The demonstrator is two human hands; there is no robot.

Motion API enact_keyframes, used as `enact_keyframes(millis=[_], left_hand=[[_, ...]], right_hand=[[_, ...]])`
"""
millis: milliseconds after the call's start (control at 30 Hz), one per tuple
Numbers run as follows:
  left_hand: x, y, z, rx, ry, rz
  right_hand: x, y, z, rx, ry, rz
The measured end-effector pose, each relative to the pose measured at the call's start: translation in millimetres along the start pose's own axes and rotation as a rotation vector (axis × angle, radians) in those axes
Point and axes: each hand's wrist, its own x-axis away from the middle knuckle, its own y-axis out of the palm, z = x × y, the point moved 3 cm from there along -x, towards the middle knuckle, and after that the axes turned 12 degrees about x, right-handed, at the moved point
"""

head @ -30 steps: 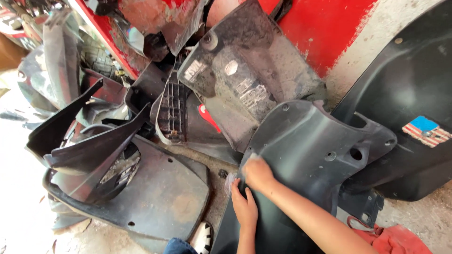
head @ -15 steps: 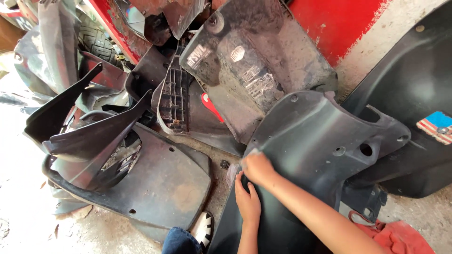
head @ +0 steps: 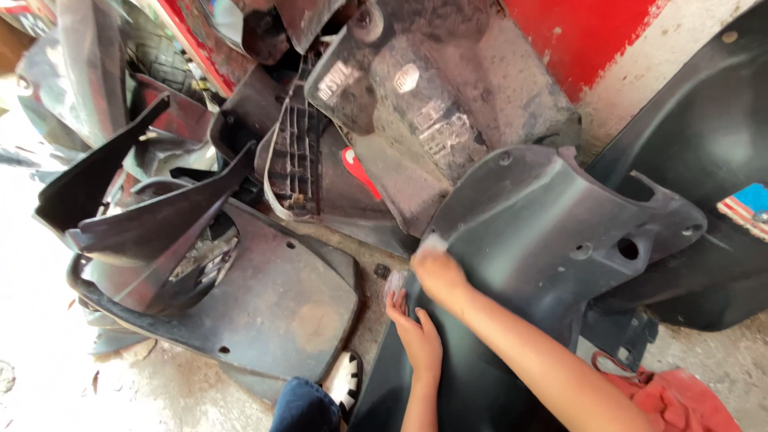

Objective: The person sands a black plastic car part using a sanding block. They hold the part steady with one hand while moving the sanding block across the surface with the other hand.

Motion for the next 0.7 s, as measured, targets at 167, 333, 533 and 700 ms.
enact_keyframes(millis=[167,333,533,700], left_hand=[[-3,1,16,-0.046,-0.081,-0.033],[-4,1,1,-0.054,-0.061,-0.055],[-6,4,14,-0.015,-0.072,-0.076],[-3,3,8,-0.029,-0.069,-0.09]], right_hand=[[5,30,8,-0.126,0.071,-0.161],[-9,7,19,-0.096,0.013,-0.234],[-4,-13,19,-0.037,-0.004,-0.312],[-11,-22,31,-0.059,0.03,-0.369]])
